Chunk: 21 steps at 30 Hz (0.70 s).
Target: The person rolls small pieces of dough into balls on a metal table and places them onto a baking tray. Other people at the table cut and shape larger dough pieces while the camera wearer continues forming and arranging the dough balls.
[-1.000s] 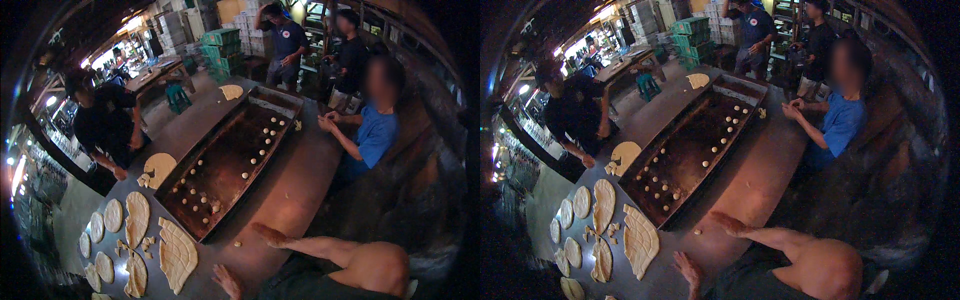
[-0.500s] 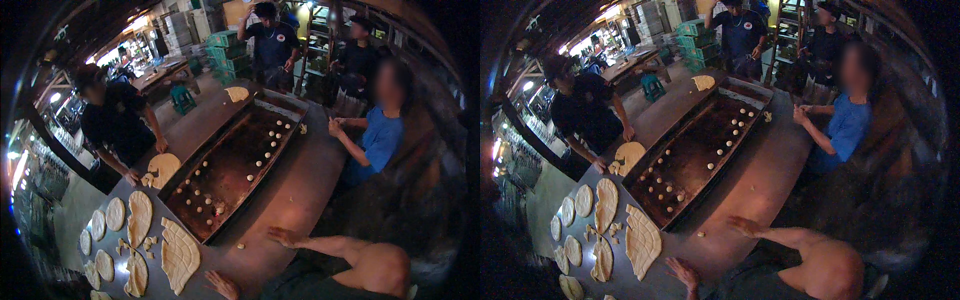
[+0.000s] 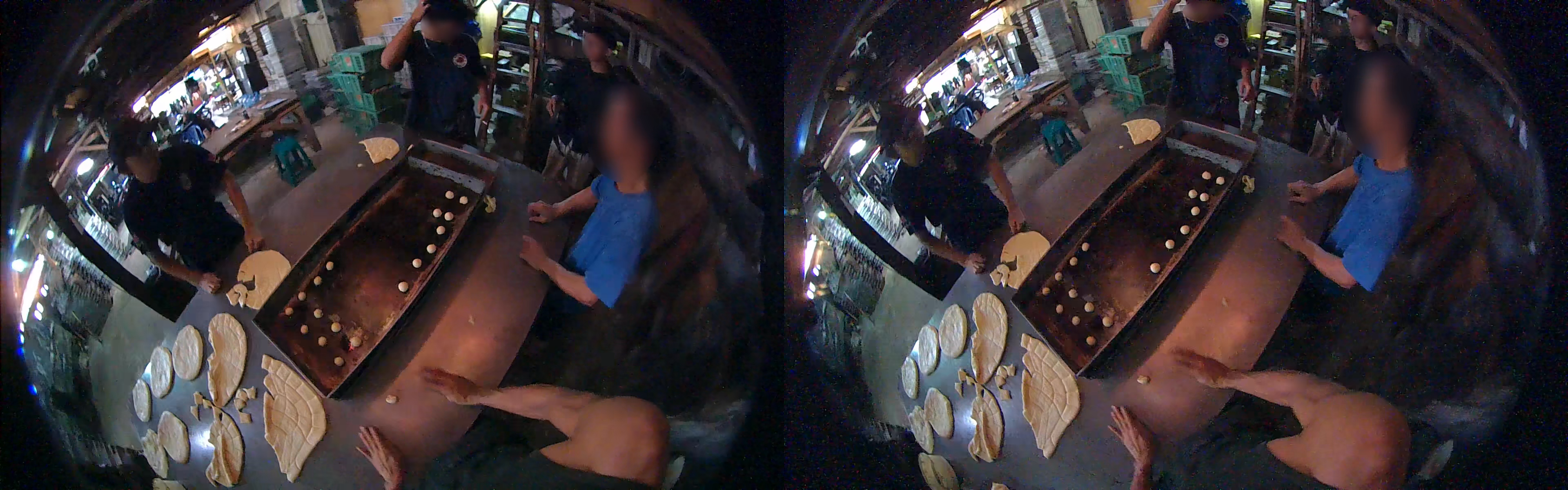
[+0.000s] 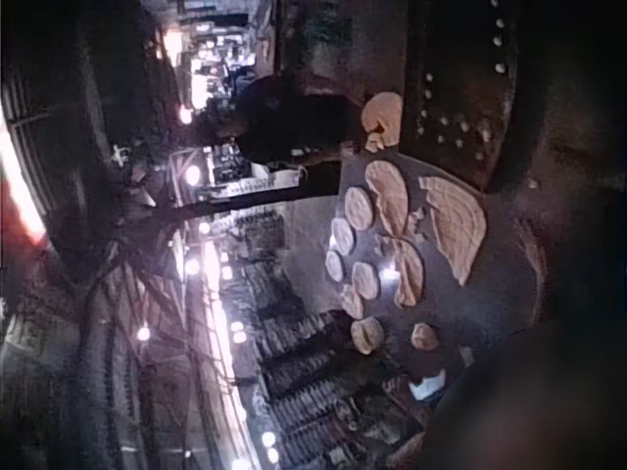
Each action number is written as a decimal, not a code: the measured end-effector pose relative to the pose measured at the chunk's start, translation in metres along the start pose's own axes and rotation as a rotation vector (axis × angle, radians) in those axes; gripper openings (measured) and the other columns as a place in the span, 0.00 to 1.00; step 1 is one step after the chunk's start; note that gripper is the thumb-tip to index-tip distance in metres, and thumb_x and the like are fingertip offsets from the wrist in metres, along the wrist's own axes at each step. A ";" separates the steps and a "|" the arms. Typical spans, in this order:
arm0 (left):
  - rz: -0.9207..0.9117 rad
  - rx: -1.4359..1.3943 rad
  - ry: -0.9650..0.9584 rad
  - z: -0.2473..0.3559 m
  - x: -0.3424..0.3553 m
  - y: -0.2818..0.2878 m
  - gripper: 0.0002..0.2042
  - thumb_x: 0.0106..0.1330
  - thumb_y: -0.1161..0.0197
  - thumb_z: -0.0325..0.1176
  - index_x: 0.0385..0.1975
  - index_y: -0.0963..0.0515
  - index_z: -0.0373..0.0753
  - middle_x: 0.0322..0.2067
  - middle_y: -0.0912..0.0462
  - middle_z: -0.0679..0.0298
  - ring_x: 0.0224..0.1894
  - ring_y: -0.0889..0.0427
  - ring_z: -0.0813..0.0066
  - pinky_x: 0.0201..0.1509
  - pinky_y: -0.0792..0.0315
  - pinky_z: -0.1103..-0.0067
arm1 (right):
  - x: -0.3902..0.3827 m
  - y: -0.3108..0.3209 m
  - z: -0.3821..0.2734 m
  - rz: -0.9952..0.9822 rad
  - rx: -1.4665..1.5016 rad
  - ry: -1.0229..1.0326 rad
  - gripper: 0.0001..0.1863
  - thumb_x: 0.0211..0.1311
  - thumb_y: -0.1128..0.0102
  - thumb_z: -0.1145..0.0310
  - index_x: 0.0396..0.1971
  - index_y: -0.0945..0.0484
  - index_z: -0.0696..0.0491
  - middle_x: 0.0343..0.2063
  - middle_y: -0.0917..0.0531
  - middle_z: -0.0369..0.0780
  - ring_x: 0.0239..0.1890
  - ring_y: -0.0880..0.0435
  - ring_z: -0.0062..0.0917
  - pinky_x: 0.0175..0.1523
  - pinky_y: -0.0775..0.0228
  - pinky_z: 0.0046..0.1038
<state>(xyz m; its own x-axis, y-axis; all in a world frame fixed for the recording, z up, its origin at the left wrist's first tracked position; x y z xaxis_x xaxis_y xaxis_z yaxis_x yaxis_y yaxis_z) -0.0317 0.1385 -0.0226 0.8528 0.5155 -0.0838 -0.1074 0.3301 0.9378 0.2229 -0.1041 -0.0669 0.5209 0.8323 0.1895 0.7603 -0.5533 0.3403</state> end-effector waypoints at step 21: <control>0.126 -0.167 -0.067 -0.002 0.011 -0.011 0.32 0.77 0.55 0.43 0.77 0.49 0.34 0.79 0.56 0.46 0.81 0.60 0.48 0.79 0.70 0.47 | -0.002 0.001 -0.006 -0.286 -0.393 0.007 0.30 0.78 0.53 0.58 0.76 0.41 0.46 0.78 0.47 0.42 0.80 0.54 0.40 0.82 0.58 0.41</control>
<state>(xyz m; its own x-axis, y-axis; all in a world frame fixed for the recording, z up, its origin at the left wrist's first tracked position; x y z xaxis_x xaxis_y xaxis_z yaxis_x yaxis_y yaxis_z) -0.0216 0.1421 -0.0344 0.8586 0.5092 0.0587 -0.2940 0.3955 0.8702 0.2201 -0.1059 -0.0611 0.3085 0.9502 0.0434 0.6679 -0.2488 0.7015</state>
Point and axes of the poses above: each hand's wrist, its own x-axis towards the middle knuckle, its own y-axis out of the back of the hand, z = x × y, the point moved 3 cm from there along x, towards the middle knuckle
